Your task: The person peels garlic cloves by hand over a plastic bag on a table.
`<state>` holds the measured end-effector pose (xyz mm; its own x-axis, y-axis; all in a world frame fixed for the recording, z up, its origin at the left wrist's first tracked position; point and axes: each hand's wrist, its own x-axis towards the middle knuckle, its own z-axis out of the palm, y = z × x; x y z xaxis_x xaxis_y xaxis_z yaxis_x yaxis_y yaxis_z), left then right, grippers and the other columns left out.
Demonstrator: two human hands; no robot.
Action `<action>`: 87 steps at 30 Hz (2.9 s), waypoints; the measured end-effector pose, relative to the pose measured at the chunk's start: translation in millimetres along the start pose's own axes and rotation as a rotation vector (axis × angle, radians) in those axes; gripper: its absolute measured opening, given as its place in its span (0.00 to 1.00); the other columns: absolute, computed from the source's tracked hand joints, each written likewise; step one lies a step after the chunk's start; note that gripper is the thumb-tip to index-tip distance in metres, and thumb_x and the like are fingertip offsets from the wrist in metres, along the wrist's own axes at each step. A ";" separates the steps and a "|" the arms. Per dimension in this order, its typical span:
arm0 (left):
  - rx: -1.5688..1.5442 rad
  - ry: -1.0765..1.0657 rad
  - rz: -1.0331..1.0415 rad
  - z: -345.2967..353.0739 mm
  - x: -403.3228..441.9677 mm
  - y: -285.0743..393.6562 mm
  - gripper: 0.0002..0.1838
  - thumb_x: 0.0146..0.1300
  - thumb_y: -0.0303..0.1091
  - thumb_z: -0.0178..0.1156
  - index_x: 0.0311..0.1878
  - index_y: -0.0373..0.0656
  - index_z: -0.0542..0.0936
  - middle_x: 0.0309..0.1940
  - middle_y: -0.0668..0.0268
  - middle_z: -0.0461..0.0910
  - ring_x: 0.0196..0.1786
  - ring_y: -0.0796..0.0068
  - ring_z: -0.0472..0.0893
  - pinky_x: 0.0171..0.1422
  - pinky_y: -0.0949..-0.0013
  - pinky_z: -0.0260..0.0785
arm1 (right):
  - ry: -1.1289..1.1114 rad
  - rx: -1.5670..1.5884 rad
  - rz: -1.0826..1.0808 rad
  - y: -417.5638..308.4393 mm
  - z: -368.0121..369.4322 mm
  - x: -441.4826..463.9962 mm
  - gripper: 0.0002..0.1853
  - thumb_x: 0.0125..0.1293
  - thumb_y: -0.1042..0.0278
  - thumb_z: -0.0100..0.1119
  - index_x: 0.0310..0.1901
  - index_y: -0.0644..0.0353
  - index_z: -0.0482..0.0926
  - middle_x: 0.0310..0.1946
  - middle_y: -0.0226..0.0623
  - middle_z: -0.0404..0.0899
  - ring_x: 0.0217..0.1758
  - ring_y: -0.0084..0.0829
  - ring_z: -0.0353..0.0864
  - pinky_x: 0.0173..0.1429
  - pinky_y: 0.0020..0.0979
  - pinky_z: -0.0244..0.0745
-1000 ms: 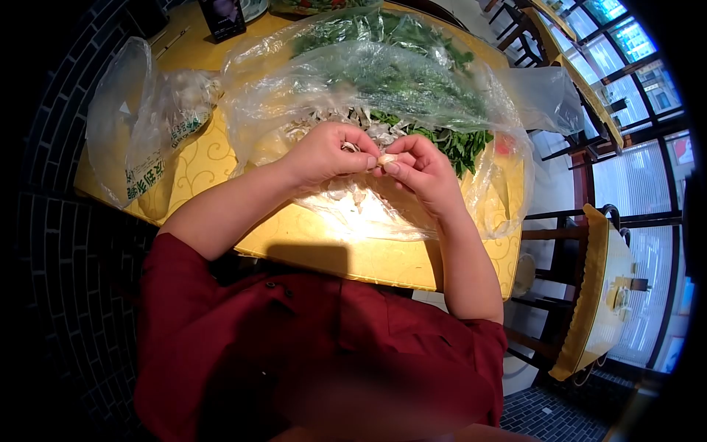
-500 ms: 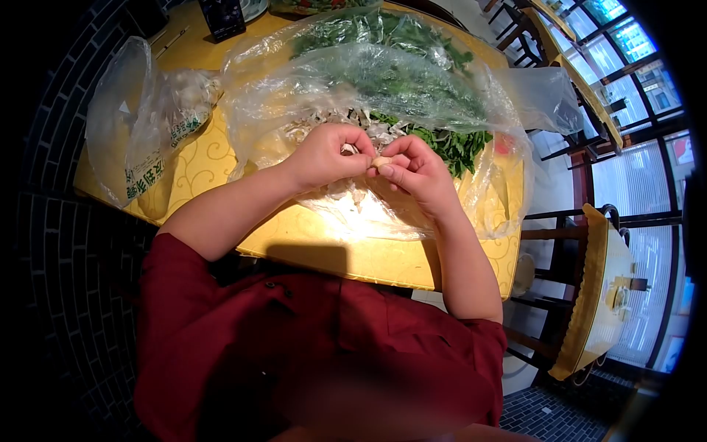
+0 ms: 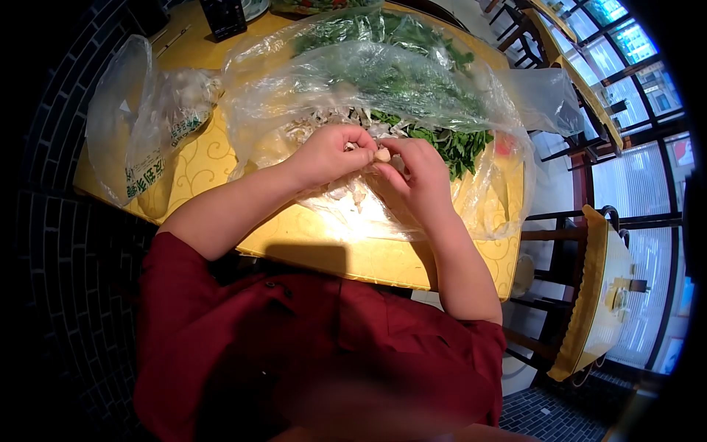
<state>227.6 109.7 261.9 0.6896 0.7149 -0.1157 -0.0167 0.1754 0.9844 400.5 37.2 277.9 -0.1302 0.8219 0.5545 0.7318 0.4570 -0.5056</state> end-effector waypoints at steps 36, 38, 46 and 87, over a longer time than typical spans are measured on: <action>0.336 -0.021 0.333 4.3 -3.8 5.2 0.06 0.55 0.29 0.55 0.34 0.38 0.75 0.30 0.68 0.75 0.35 0.80 0.73 0.41 0.73 0.67 | -0.035 0.912 0.687 -3.4 0.8 -3.6 0.13 0.63 0.66 0.59 0.47 0.63 0.75 0.32 0.28 0.76 0.31 0.15 0.70 0.34 0.17 0.66; 0.334 -0.007 0.299 3.8 -5.2 7.1 0.06 0.55 0.29 0.54 0.34 0.38 0.75 0.29 0.67 0.75 0.34 0.80 0.73 0.40 0.73 0.66 | -0.028 0.974 0.715 -1.6 0.4 -3.6 0.13 0.64 0.65 0.58 0.46 0.63 0.75 0.30 0.26 0.75 0.29 0.14 0.67 0.30 0.16 0.62; 0.385 0.054 0.347 -0.1 -3.4 4.3 0.05 0.54 0.30 0.54 0.32 0.39 0.75 0.28 0.67 0.75 0.33 0.79 0.73 0.39 0.73 0.66 | 0.079 1.367 0.749 11.2 -15.4 2.7 0.12 0.66 0.65 0.54 0.45 0.64 0.73 0.32 0.33 0.76 0.26 0.15 0.67 0.25 0.13 0.61; 0.393 0.162 0.457 4.3 -6.8 8.3 0.06 0.52 0.28 0.62 0.33 0.39 0.82 0.28 0.63 0.78 0.34 0.74 0.77 0.39 0.72 0.70 | -0.257 1.249 0.786 3.3 4.2 -2.2 0.10 0.62 0.67 0.59 0.41 0.64 0.75 0.30 0.33 0.79 0.23 0.14 0.66 0.27 0.15 0.60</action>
<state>225.9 103.4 271.4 0.5564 0.7579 0.3406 0.0048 -0.4128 0.9108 400.4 38.3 272.3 -0.1933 0.9642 -0.1813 -0.3420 -0.2394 -0.9087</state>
